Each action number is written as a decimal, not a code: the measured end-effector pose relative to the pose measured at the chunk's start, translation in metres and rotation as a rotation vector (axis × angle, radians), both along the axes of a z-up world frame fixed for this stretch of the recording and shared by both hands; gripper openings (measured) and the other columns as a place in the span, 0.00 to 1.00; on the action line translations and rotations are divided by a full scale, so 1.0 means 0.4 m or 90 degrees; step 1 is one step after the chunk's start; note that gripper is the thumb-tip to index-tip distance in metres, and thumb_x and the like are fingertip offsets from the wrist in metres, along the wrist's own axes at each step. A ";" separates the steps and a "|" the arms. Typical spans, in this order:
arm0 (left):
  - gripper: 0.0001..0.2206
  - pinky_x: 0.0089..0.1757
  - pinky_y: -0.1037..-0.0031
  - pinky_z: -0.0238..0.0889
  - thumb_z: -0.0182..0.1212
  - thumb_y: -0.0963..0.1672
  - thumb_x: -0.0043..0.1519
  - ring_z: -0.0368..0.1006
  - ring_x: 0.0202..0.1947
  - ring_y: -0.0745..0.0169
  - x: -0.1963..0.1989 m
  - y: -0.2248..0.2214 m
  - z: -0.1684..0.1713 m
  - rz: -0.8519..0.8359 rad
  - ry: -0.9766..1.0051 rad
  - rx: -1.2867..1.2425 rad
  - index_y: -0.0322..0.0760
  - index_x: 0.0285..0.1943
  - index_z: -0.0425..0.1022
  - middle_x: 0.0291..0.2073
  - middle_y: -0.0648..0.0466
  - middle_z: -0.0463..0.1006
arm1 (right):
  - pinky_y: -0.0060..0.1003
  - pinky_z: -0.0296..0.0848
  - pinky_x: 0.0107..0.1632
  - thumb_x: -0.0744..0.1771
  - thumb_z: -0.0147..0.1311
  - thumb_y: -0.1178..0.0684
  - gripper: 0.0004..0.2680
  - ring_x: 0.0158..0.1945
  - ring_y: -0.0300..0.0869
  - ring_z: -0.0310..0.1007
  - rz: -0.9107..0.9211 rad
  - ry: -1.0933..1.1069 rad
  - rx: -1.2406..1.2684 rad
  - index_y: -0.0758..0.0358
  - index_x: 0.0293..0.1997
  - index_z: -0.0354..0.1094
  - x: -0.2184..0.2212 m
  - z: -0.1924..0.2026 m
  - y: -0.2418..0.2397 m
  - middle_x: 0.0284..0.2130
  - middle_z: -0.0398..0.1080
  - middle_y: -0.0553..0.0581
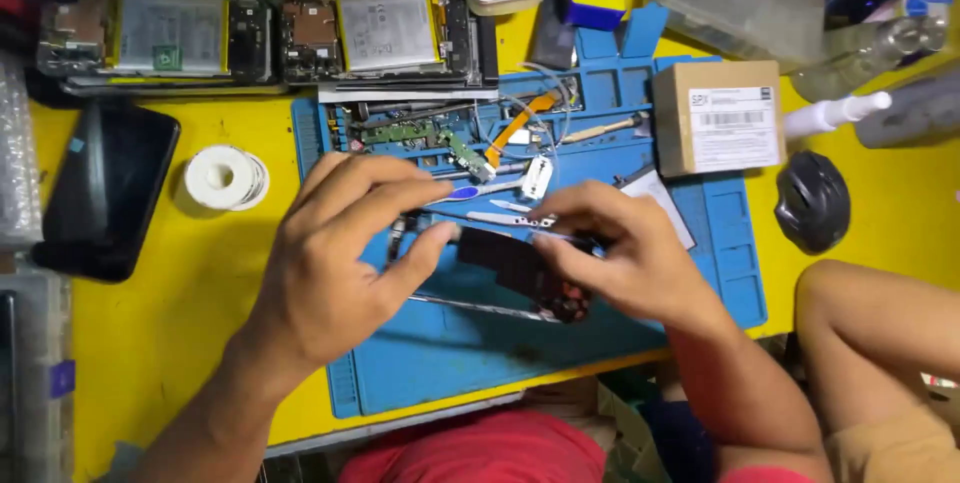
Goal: The person works on a partially disassembled mobile phone frame, using a blade to scrape or clear the edge of the frame, handling a small component by hand, and using a syringe to apply a substance to the device.
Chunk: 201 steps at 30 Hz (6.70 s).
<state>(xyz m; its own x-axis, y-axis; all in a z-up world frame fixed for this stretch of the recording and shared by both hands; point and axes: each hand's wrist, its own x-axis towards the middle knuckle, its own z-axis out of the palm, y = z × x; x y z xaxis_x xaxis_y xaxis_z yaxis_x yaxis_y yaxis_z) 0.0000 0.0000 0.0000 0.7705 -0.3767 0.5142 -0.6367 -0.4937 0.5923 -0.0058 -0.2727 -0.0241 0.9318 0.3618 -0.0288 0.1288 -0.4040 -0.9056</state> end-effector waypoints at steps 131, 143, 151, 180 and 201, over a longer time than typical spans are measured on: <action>0.05 0.37 0.67 0.61 0.59 0.41 0.70 0.71 0.29 0.64 -0.048 -0.013 -0.109 -0.134 -0.159 -0.010 0.33 0.47 0.80 0.38 0.54 0.78 | 0.30 0.72 0.32 0.63 0.65 0.55 0.04 0.27 0.40 0.73 0.196 0.237 0.275 0.63 0.35 0.78 0.024 -0.078 0.046 0.25 0.76 0.56; 0.05 0.36 0.68 0.60 0.59 0.41 0.70 0.71 0.28 0.65 -0.047 -0.010 -0.110 -0.120 -0.169 -0.007 0.34 0.46 0.80 0.38 0.54 0.77 | 0.31 0.72 0.36 0.63 0.64 0.54 0.06 0.28 0.40 0.71 0.203 0.233 0.300 0.63 0.38 0.77 0.019 -0.075 0.047 0.25 0.73 0.55; 0.04 0.37 0.69 0.61 0.60 0.41 0.70 0.73 0.29 0.65 -0.045 -0.008 -0.118 -0.125 -0.196 0.012 0.35 0.47 0.80 0.39 0.54 0.78 | 0.32 0.73 0.37 0.64 0.63 0.58 0.03 0.31 0.41 0.73 0.191 0.222 0.313 0.63 0.37 0.76 0.014 -0.084 0.055 0.27 0.74 0.57; 0.07 0.39 0.67 0.60 0.72 0.40 0.65 0.76 0.37 0.59 -0.033 -0.024 -0.111 -0.174 0.037 -0.147 0.33 0.48 0.80 0.38 0.50 0.80 | 0.36 0.73 0.29 0.65 0.58 0.57 0.05 0.24 0.44 0.70 0.206 -0.293 0.235 0.69 0.35 0.71 0.003 -0.098 0.067 0.27 0.72 0.58; 0.05 0.38 0.71 0.64 0.72 0.39 0.59 0.77 0.30 0.59 -0.032 -0.062 -0.116 -0.121 0.157 -0.232 0.32 0.40 0.81 0.32 0.49 0.83 | 0.40 0.69 0.32 0.67 0.56 0.58 0.05 0.25 0.48 0.67 0.202 -0.385 0.184 0.72 0.39 0.71 0.024 -0.080 0.073 0.27 0.69 0.59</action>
